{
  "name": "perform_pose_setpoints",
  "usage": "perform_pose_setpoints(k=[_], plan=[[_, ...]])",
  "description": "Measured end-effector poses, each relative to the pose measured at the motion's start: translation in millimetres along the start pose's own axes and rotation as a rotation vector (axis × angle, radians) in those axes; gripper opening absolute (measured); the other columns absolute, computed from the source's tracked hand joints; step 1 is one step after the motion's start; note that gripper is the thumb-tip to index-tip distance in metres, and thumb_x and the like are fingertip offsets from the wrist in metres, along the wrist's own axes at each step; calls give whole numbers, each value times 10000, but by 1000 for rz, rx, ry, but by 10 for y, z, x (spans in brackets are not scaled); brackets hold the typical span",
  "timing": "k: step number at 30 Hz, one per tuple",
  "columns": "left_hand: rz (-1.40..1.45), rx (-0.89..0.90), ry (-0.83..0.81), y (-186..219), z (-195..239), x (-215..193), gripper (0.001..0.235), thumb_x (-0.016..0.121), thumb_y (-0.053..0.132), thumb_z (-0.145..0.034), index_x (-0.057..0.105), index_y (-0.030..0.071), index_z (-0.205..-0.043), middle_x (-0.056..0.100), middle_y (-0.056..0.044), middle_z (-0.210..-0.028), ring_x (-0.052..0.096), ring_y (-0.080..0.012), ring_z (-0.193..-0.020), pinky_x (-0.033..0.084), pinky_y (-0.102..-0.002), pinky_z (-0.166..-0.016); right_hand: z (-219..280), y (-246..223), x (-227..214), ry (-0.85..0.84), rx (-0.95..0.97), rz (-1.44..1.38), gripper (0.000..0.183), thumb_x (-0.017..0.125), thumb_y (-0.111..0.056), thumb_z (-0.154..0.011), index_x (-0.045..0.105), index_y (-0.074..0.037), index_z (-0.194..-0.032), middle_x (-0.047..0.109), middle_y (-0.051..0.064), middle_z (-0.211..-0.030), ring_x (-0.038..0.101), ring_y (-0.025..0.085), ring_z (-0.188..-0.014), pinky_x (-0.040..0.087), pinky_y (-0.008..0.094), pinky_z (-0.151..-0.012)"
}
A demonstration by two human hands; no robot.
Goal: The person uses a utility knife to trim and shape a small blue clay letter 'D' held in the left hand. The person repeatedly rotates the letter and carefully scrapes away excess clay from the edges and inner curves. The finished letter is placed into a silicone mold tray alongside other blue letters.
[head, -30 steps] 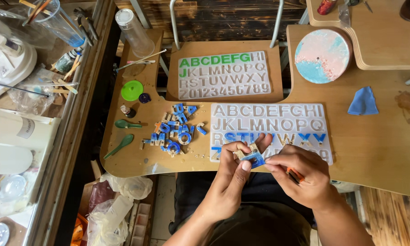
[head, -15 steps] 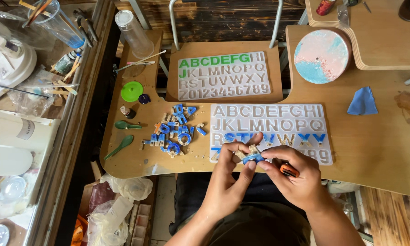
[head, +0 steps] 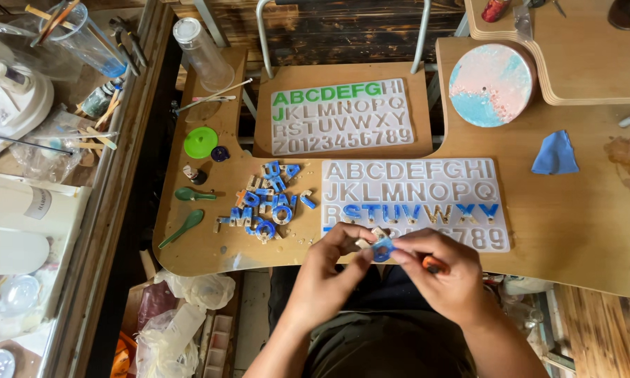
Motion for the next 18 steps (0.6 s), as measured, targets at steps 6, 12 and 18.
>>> perform_pose_setpoints(k=[6, 12, 18], plan=[[-141, 59, 25, -87, -34, -90, 71, 672, 203, -976, 675, 133, -986, 756, 3, -1020, 719, -136, -1011, 531, -292, -942, 138, 397, -61, 121, 283, -29, 120, 701, -142, -943, 728, -59, -1026, 717, 37, -818, 622, 102, -558, 506, 223, -607], [159, 135, -55, -242, -72, 91, 408, 691, 136, -980, 599, 62, -1371, 722, -64, -1017, 793, -235, -867, 614, -344, -913, 2, 472, -1, 2, 235, -8, 116, 682, -135, -950, 740, -67, -1024, 795, 51, -1001, 763, 150, -937, 571, 257, -875], [213, 99, 349, -632, -95, -48, 209, 783, 116, -888, 706, 25, -1060, 802, -117, -1026, 769, -175, -963, 635, -302, -903, 120, 707, 143, -67, 433, -106, 272, 744, -198, -896, 720, -103, -1150, 772, 27, -941, 565, 76, -367, 471, 214, -388]])
Point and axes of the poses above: each hand's wrist, its own z-axis away from the middle knuckle, its own x-axis out of the palm, y = z × x, the point moved 7 cm from there along -z, towards the middle knuckle
